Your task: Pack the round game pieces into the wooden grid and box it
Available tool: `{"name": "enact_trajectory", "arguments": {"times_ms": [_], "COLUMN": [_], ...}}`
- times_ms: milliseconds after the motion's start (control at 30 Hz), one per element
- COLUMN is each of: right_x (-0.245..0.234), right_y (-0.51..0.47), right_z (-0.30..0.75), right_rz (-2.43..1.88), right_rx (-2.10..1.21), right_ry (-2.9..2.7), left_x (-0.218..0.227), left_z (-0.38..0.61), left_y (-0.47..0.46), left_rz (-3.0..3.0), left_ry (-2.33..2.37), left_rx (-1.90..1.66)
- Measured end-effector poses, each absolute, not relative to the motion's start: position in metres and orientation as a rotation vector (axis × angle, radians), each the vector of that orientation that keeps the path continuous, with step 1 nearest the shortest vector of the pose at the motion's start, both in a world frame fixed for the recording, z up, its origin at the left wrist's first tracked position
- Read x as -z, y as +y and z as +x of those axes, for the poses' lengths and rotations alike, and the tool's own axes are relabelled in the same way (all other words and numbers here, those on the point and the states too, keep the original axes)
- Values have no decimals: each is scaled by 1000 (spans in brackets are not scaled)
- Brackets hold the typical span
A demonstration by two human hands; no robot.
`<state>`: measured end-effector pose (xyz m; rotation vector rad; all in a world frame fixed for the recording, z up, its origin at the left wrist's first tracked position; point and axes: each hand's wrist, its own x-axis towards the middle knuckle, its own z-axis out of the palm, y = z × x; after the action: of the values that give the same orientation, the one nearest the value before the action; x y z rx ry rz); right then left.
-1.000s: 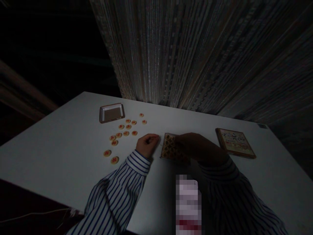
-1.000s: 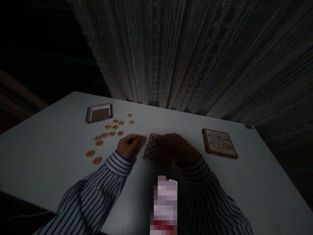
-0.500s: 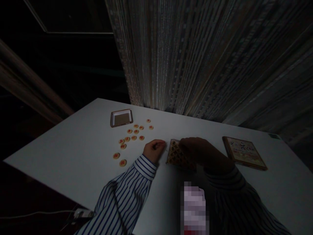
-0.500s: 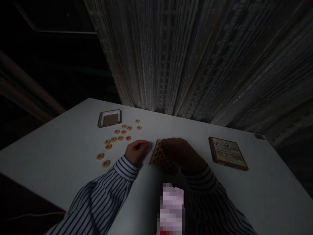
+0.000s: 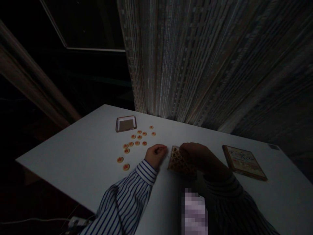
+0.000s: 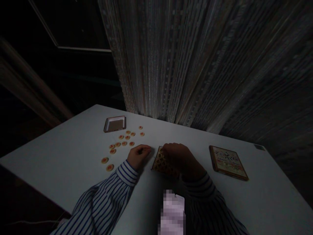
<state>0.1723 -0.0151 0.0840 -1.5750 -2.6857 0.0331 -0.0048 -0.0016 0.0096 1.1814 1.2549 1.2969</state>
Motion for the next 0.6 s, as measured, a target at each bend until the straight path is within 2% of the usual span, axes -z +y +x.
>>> {"name": "enact_trajectory", "arguments": {"times_ms": [433, 600], "right_x": [-81, -68], "right_y": [-8, -3], "right_z": [157, 152], "right_rz": [-1649, -1543], "right_rx": [-87, -109], "right_ry": [-2552, -2573], "left_x": [-30, -43], "left_z": [-38, -61], "left_y": [-5, -6], "left_rz": [1367, 1528], "left_ry": [1311, 1432], "left_rx": [-1216, -1176]}}
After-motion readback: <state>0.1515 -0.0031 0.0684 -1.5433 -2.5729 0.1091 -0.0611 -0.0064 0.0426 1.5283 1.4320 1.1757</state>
